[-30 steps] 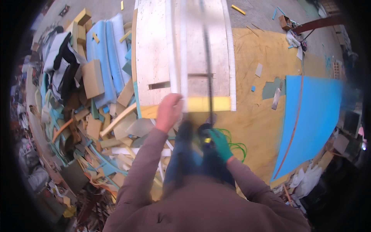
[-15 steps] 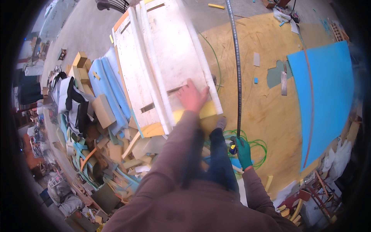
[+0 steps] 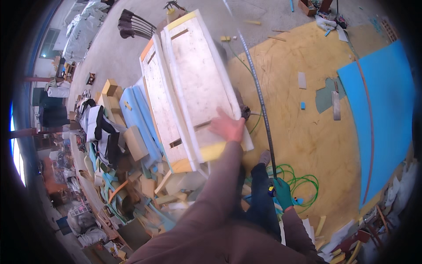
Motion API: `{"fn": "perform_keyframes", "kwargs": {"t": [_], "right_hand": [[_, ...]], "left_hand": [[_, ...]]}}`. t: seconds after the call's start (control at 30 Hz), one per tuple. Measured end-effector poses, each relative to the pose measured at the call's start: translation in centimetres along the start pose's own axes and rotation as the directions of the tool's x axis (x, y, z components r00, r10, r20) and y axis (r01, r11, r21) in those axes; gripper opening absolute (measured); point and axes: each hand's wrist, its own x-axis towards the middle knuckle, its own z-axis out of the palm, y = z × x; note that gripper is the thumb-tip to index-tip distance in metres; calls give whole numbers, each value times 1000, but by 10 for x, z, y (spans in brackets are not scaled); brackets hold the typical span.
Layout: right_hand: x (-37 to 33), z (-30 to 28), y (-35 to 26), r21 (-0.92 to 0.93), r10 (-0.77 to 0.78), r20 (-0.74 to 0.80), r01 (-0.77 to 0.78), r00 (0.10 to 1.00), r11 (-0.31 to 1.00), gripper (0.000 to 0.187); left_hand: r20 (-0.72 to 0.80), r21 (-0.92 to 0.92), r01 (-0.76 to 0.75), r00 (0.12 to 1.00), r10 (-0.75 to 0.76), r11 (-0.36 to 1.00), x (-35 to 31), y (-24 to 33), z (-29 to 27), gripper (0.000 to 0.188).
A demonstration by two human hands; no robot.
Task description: The person peels a protective film from a large blue foam sheet on a workbench, then retrieves a metal measuring rod and places it on the sheet. The person uses both hands to peel the film and later handles the rod with one hand.
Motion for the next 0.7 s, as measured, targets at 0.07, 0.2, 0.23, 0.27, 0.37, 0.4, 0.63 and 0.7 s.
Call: {"fn": "perform_keyframes", "kwargs": {"t": [0.07, 0.2, 0.23, 0.27, 0.37, 0.4, 0.63, 0.7], "right_hand": [[-2, -5, -1, 71, 102, 7, -102, 995, 992, 28], [-4, -13, 26, 63, 145, 48, -147, 988, 987, 27], [-3, -14, 39, 14, 95, 63, -96, 994, 995, 25], [0, -14, 52, -114, -58, 73, 66, 996, 991, 25], [6, -6, 89, -571, -672, 165, 626, 722, 531, 34], [5, 0, 96, -545, -563, 203, 570, 802, 615, 37], [17, 47, 75, -300, -298, 332, 399, 895, 867, 28], [27, 68, 70, -139, -180, 369, 245, 912, 959, 29]], "left_hand": [[17, -19, -6, 1000, 6, 1000, 0, -2, -9, 118], [-39, -134, -48, 998, 43, 990, 2, -15, -26, 110], [-46, -193, -70, 997, 63, 979, 4, -22, -32, 109], [-53, -252, -92, 995, 81, 963, 6, -30, -39, 108], [21, -597, -89, 992, 126, 797, 24, -59, -76, 99], [133, -696, 7, 984, 120, 718, 27, -70, -91, 94], [231, -875, 106, 949, 215, 472, 33, -116, -156, 79], [234, -888, 111, 944, 231, 447, 34, -121, -157, 79]]}}
